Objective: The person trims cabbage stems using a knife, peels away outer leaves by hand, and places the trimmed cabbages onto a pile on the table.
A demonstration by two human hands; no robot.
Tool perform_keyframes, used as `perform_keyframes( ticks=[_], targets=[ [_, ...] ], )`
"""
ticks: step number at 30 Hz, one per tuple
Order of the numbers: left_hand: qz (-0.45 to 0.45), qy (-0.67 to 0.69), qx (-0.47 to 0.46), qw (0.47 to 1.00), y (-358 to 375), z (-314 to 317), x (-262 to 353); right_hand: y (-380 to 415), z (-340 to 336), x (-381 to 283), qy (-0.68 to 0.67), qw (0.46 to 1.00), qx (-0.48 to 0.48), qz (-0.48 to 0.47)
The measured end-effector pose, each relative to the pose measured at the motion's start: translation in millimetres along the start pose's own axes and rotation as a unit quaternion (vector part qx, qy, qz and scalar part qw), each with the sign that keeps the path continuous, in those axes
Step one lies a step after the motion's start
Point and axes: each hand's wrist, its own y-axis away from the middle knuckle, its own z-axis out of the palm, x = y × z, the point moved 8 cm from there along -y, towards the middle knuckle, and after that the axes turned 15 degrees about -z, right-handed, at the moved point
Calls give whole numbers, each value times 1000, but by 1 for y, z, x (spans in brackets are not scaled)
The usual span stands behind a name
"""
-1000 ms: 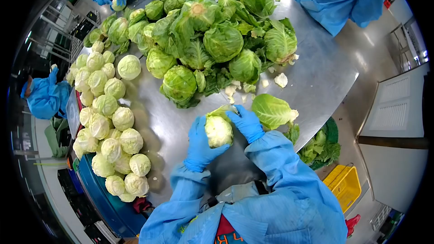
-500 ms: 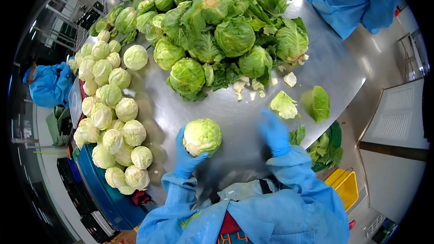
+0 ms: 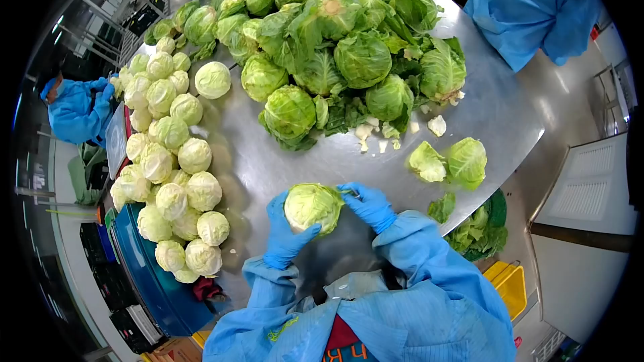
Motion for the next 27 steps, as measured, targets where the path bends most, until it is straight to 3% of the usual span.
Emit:
perform_keyframes(
  ticks=[3, 6, 9, 11, 14, 17, 20, 23, 25, 27],
  targets=[
    [0, 82, -87, 993, 13, -7, -5, 6, -36, 60, 289, 956, -43, 28],
    [-18, 147, -141, 979, 22, -8, 1, -4, -83, 39, 310, 934, -54, 169],
    [-22, 156, -156, 975, 22, -5, 0, -5, -63, 3, 212, 971, -29, 103],
    [-21, 122, -165, 979, 21, -6, -2, -4, -16, -13, 29, 995, -36, 87],
    [-34, 67, -180, 981, 19, -6, -1, -3, 35, -23, -31, 991, -99, 80],
    [-77, 83, -168, 979, 25, 2, 0, -4, 40, -27, -179, 963, -124, 158],
    [-80, 93, -130, 984, 24, 6, -4, -6, 27, -24, -165, 958, -149, 181],
    [-69, 145, -145, 976, 21, 1, -1, 4, 13, 27, -61, 987, -101, 105],
    [-80, 182, -137, 970, 22, -8, -1, 19, -7, 29, 65, 988, -72, 119],
    [-150, 180, -86, 968, 25, -17, -23, 38, -35, 41, 196, 969, -36, 147]
  ],
)
